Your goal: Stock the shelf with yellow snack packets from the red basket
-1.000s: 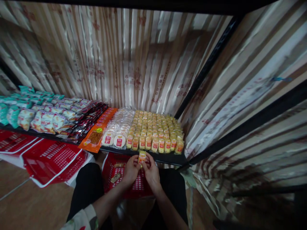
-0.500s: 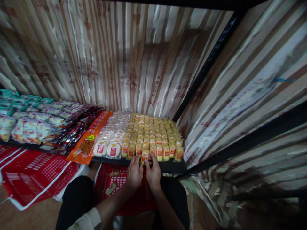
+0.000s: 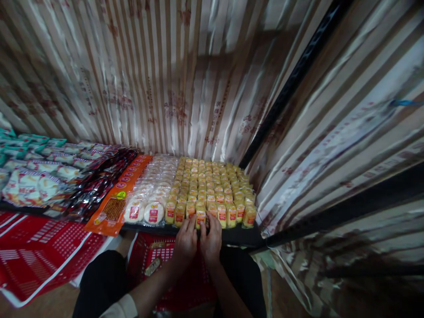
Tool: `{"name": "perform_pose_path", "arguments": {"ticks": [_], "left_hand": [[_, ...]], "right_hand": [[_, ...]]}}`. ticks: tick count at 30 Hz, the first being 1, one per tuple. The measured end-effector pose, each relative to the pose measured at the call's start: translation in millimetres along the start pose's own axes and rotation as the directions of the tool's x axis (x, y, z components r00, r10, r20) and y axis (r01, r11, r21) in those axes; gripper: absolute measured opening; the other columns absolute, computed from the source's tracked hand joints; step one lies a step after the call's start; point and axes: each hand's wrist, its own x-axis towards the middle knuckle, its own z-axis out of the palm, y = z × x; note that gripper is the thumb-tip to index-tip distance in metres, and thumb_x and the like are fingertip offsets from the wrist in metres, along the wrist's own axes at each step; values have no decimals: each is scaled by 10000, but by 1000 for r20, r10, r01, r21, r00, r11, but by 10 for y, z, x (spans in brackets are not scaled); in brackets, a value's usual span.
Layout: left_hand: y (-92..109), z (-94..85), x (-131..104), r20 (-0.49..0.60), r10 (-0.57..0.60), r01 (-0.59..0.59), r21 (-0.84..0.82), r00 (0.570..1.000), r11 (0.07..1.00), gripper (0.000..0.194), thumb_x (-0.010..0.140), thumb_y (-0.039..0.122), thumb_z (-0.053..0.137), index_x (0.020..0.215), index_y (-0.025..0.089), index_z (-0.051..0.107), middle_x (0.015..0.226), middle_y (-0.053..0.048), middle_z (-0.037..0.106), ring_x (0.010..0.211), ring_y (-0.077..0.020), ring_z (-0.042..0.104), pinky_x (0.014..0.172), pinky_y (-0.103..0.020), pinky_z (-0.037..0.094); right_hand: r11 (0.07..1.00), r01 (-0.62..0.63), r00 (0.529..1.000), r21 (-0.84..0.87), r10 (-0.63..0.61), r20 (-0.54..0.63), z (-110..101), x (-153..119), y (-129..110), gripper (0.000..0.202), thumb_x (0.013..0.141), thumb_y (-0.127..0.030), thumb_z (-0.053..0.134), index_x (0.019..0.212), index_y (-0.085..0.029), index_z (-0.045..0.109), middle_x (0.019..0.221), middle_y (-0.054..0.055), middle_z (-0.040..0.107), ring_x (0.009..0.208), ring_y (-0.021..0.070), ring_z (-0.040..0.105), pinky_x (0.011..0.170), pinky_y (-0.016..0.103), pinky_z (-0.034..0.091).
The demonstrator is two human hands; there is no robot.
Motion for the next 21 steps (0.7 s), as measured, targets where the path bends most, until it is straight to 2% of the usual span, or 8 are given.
{"name": "perform_pose_path", "arguments": {"ticks": [8,14,18,21], "left_hand": [[31,14,6,42,-33,36,-65,999,997,441,892,199,280,1268,87,482,1269,-147,554,1202,-205,494,1023,-382,417],[169,-71,-17,46,-10,16,-123,999,992,439,904,206,258,1248,69,494,1236,-164,568,1180,-204,505,1017,-380,418],[312,-33,-11,98,27,-10,-164,995,986,451,907,212,255,1265,46,473,1243,-180,555,1177,-206,501,1010,-374,422],[387,70,14,138,34,-11,-163,990,987,463,903,220,258,1279,46,465,1256,-179,546,1191,-213,490,1017,-376,415]], "right_hand": [[1000,-24,999,7,24,25,-16,-38,-11,456,858,-446,421,1204,-163,511,1168,135,565,1080,253,504,946,451,393],[988,-136,990,73,133,44,-156,-50,-80,457,851,-436,428,1211,-162,494,1122,131,579,997,242,540,875,422,450],[986,-149,989,78,149,8,-280,-63,14,453,857,-425,413,1220,-164,485,1101,131,579,945,230,549,822,399,473],[993,-106,994,46,107,-11,-311,-55,145,461,855,-428,415,1223,-159,481,1151,142,557,1020,245,529,835,406,468]]}}
